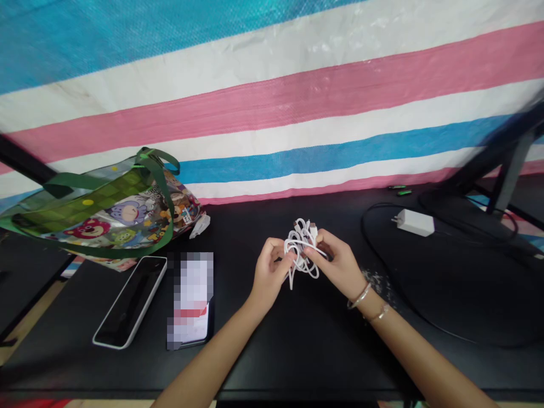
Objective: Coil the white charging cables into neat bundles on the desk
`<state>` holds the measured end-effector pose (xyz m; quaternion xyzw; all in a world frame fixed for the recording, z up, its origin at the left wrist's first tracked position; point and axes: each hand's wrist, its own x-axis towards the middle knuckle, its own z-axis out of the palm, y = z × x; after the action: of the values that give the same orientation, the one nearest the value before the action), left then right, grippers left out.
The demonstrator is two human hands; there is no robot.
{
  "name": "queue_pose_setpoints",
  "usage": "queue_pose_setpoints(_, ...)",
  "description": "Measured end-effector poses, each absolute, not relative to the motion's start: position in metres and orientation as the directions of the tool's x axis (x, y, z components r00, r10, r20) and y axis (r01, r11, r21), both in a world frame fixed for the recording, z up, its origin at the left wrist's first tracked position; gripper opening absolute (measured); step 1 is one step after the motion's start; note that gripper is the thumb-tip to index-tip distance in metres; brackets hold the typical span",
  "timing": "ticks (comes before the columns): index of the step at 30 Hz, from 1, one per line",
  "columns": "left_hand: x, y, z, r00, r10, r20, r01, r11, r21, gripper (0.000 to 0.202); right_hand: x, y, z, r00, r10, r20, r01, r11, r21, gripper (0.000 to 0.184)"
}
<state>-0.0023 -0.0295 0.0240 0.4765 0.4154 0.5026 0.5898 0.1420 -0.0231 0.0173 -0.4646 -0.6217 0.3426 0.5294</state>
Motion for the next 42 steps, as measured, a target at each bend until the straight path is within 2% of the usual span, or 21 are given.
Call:
queue_pose_setpoints(4,-0.004,-0.027,0.026,0.14,0.989,-0.05,-0.219,0.08,0.972,0.036,0.141,-0.023,0.018,-0.061,0.963,0.261,0.11,0.267,-0.957,0.044)
queue_pose_setpoints(10,-0.004,-0.026,0.027,0.148,0.982,-0.121,-0.31,0.162,0.937,0.04,0.142,-0.023,0.025,-0.115,0.965,0.234,0.031,0.239,-0.971,0.046)
queue_pose_setpoints(15,-0.004,-0.025,0.028,0.169,0.968,-0.187,-0.347,0.235,0.908,0.043,0.142,-0.022,0.024,-0.073,0.968,0.239,0.012,0.24,-0.971,0.049)
queue_pose_setpoints(22,-0.005,-0.022,0.027,0.177,0.95,-0.258,-0.373,0.307,0.875,0.043,0.142,-0.021,0.027,-0.012,0.987,0.161,-0.152,0.158,-0.976,0.049)
queue_pose_setpoints(26,-0.005,-0.022,0.026,0.211,0.946,-0.246,-0.368,0.31,0.877,0.042,0.145,-0.02,0.029,0.02,0.99,0.139,-0.166,0.14,-0.976,0.045)
queue_pose_setpoints(34,-0.005,-0.024,0.025,0.249,0.936,-0.248,-0.334,0.323,0.886,0.041,0.146,-0.022,0.026,-0.028,0.993,0.118,-0.133,0.113,-0.985,0.031)
queue_pose_setpoints(42,-0.001,-0.026,0.019,0.267,0.941,-0.209,-0.412,0.308,0.858,0.038,0.145,-0.021,0.024,-0.059,0.993,0.105,-0.18,0.093,-0.979,0.021)
